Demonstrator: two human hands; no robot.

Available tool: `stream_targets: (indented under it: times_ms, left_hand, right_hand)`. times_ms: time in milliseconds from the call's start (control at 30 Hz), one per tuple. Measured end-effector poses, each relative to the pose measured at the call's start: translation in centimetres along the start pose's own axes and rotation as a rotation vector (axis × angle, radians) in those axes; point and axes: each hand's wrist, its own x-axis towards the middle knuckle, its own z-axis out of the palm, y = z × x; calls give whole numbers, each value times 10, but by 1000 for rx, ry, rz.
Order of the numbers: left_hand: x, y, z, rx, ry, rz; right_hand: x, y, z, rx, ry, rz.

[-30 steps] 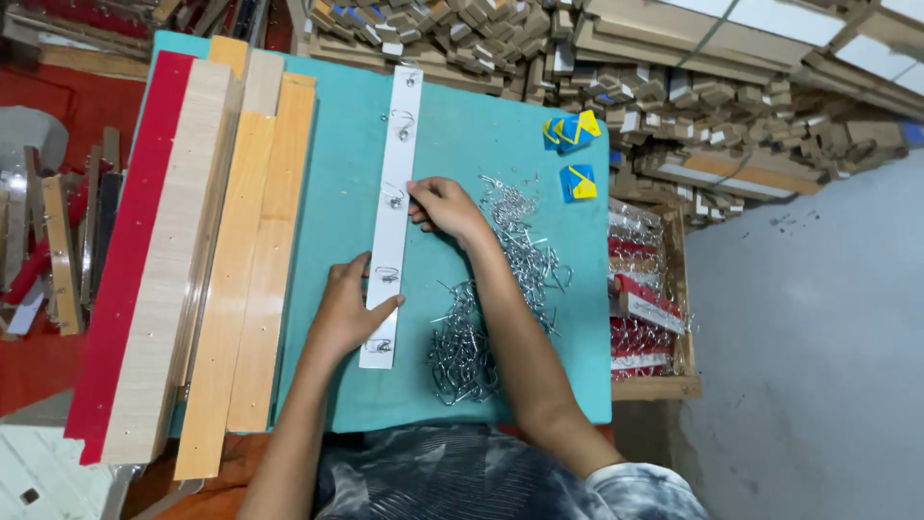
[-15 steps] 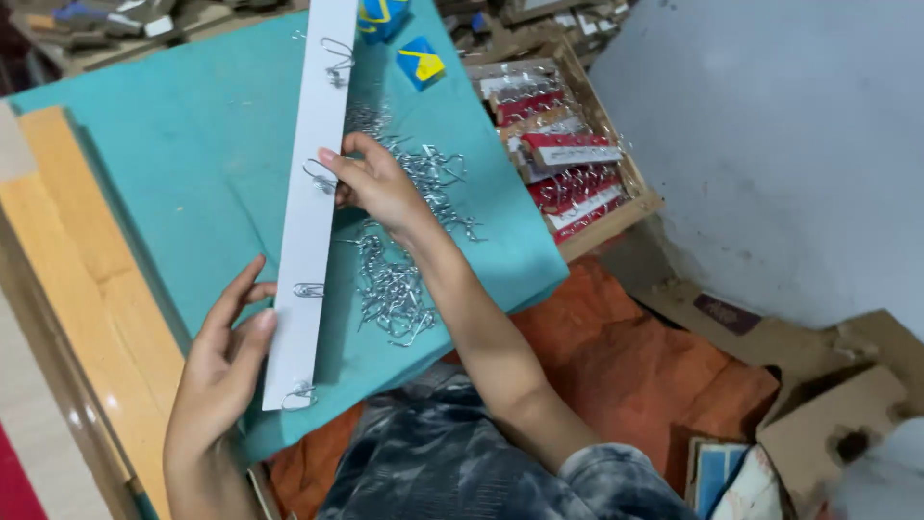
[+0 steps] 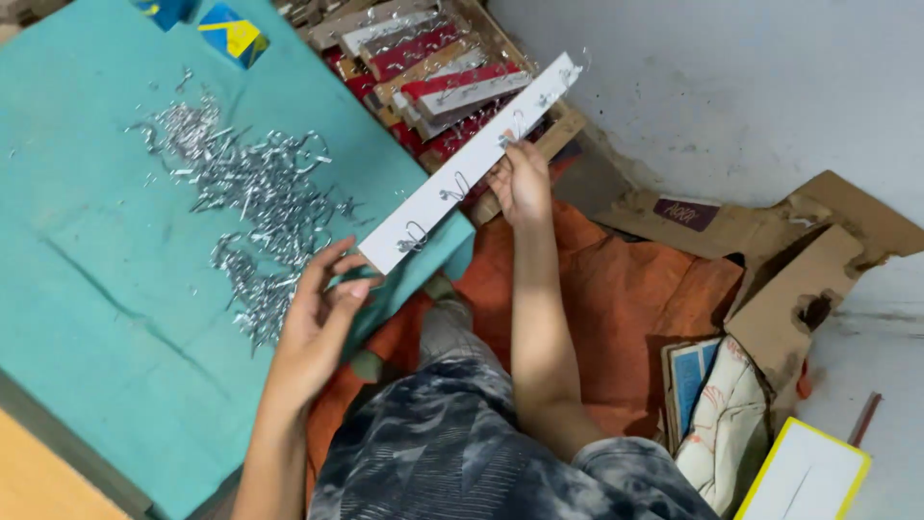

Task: Attaching metal hooks to wooden and plastic strips at a workbench in a warehouse environment.

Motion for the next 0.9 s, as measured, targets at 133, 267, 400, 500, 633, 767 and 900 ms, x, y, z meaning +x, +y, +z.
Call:
stream_targets:
  times_ms: [133, 267, 400, 500, 633, 767, 900]
  left_hand:
    - [60, -19, 66, 39, 3, -16]
    - [138, -29, 127, 207, -18, -84]
    - [213, -60, 164, 278, 28, -213]
    - [253, -91, 170, 359, 82, -330]
    - [287, -159, 171, 326, 163, -393]
    - [304, -169, 171, 379, 199, -457]
    - [314, -166, 176, 418, 172, -470]
  right_hand:
    - [93, 34, -87, 17, 89, 73]
    - [164, 38, -120, 3, 192, 184]
    - [213, 25, -119, -158, 205, 289]
    - [247, 20, -121, -228, 162, 351]
    - [332, 66, -138, -281, 109, 389]
    - [341, 60, -119, -341, 82, 471]
    - [346, 40, -121, -501, -35, 543]
